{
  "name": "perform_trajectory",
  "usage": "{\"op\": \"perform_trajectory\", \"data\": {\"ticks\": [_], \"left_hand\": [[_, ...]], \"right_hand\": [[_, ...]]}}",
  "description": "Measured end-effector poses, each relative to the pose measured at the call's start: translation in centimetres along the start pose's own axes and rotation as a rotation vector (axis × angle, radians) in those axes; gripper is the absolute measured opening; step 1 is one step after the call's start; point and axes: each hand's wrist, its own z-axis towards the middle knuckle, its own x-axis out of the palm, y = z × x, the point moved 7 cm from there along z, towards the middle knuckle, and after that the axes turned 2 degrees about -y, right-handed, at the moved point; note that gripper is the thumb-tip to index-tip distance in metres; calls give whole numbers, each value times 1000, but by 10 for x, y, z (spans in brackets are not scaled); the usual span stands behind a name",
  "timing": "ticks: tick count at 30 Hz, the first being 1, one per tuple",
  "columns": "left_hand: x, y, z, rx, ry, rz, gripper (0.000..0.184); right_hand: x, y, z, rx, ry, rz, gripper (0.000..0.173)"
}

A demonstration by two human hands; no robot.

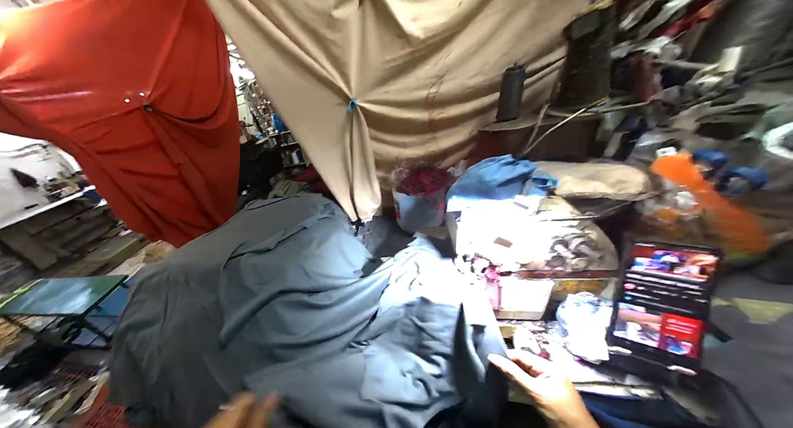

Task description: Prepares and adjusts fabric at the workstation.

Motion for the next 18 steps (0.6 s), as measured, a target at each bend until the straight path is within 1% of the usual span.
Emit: {"op": "perform_trajectory", "data": {"ticks": [2,4,6,7,8,9,10,11,12,13,15,16,17,18], "left_hand": [[-59,-23,70,189,-147,176,34],[-86,-33,144,289,-207,266,39],[-85,-26,214,338,-228,323,38],[-76,-19,243,301,-217,382,35],[-60,-16,262,206,-156,445,31],[-37,-18,270,111,-66,504,33],[-9,-28,268,80,18,539,44],[22,-49,256,146,58,530,48],[57,-72,233,258,101,492,48],[96,-95,201,393,160,392,47],[171,-130,117,668,254,104,46],[202,-137,77,775,260,31,44],[228,-133,45,832,274,20,46],[248,-124,24,826,304,43,45]], "right_hand": [[8,3,-2,11,-27,45,13],[18,0,-2,15,-43,134,9],[30,3,-2,50,-25,269,5],[36,5,-3,80,-14,332,8],[42,6,-4,120,2,377,12],[46,6,-7,149,19,408,13],[49,6,-9,172,35,431,11],[50,5,-11,188,51,441,9],[51,4,-14,205,72,444,7],[51,1,-18,234,93,443,6],[48,2,-24,295,144,430,4],[46,4,-25,316,157,427,4],[43,7,-26,322,166,423,4],[40,10,-27,320,165,419,5]]}}
